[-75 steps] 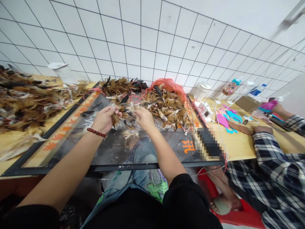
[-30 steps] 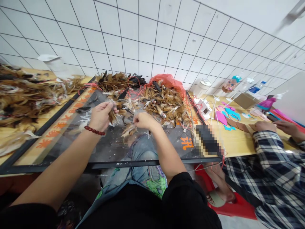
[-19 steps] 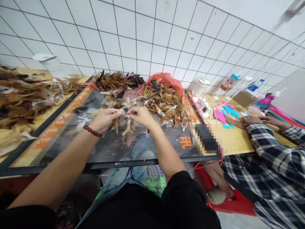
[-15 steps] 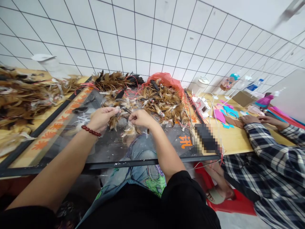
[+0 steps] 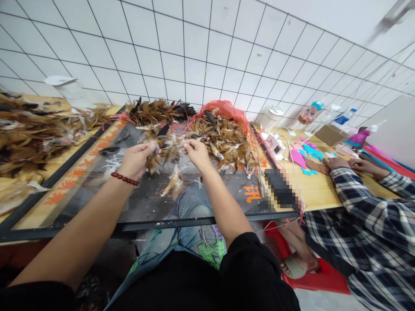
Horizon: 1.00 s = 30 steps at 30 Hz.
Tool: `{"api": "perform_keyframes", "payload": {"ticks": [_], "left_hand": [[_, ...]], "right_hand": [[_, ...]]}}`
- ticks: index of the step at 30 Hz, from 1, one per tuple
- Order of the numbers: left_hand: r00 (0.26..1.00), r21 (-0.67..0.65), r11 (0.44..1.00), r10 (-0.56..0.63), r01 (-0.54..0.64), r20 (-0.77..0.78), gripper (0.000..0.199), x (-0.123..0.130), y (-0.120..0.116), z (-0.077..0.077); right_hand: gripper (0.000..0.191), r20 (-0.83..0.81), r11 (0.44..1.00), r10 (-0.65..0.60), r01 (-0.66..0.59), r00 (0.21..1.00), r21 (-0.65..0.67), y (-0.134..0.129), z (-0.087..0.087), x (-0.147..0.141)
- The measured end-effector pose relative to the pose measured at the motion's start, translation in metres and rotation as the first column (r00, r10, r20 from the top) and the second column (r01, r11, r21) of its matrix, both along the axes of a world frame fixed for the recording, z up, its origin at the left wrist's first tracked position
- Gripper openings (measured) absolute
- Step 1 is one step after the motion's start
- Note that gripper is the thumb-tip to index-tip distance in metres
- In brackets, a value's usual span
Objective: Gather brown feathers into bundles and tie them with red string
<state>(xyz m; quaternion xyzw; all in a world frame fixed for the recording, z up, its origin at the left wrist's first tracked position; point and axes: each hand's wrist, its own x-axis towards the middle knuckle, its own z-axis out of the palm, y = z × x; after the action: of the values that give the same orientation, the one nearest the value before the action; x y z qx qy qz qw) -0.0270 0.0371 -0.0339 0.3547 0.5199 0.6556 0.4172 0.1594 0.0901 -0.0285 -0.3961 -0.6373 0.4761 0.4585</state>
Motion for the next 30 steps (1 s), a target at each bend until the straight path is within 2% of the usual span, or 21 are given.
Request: {"api": "perform_keyframes", "payload": {"ticks": [2,4,6,9,12,15,20,24,27,30], "left_hand": [[0.992,0.043,0.992,0.119,-0.121,0.042,0.015,-0.003,0.003,0.001],[0.988,0.084,0.985,0.149,-0.152,0.041,0.012,-0.005,0.004,0.001],[0.998,0.087,0.994,0.061,-0.063,0.021,0.013,-0.004,0.002,0.001],[0.990,0.047,0.989,-0.137,0.138,-0.021,0.019,0.002,-0.002,-0.001],[0.963,0.018,0.966,-0.257,0.259,-0.085,0.026,0.008,-0.007,-0.003],[0.934,-0.036,0.938,-0.347,0.345,-0.082,0.032,0.011,-0.010,-0.003],[0.930,-0.047,0.929,-0.368,0.368,0.006,0.032,0.011,-0.011,-0.001],[0.906,-0.070,0.906,-0.411,0.419,0.105,0.024,0.012,-0.011,-0.001],[0.917,-0.029,0.935,-0.341,0.354,0.208,0.016,0.010,-0.009,0.000],[0.923,-0.022,0.975,-0.200,0.220,0.328,0.012,0.006,-0.006,0.004]], "right_hand": [[0.014,0.045,0.997,-0.063,0.060,0.997,0.047,0.004,0.000,0.004],[0.013,0.128,0.987,-0.053,0.033,0.990,0.155,0.003,0.001,0.007],[0.012,0.221,0.946,0.004,-0.075,0.975,0.314,-0.003,0.002,0.006],[0.015,0.341,0.832,0.060,-0.235,0.938,0.503,-0.014,0.003,0.002],[0.019,0.422,0.792,-0.020,-0.244,0.906,0.560,-0.023,0.002,-0.004],[0.020,0.458,0.797,-0.093,-0.209,0.884,0.566,-0.025,0.001,-0.006],[0.022,0.494,0.782,-0.121,-0.225,0.861,0.582,-0.026,0.001,-0.006],[0.023,0.492,0.766,-0.158,-0.208,0.856,0.608,-0.031,0.002,-0.009],[0.021,0.380,0.815,-0.166,-0.090,0.910,0.572,-0.031,0.000,-0.014],[0.021,0.339,0.916,-0.109,-0.038,0.934,0.399,-0.030,-0.003,-0.019]]}}
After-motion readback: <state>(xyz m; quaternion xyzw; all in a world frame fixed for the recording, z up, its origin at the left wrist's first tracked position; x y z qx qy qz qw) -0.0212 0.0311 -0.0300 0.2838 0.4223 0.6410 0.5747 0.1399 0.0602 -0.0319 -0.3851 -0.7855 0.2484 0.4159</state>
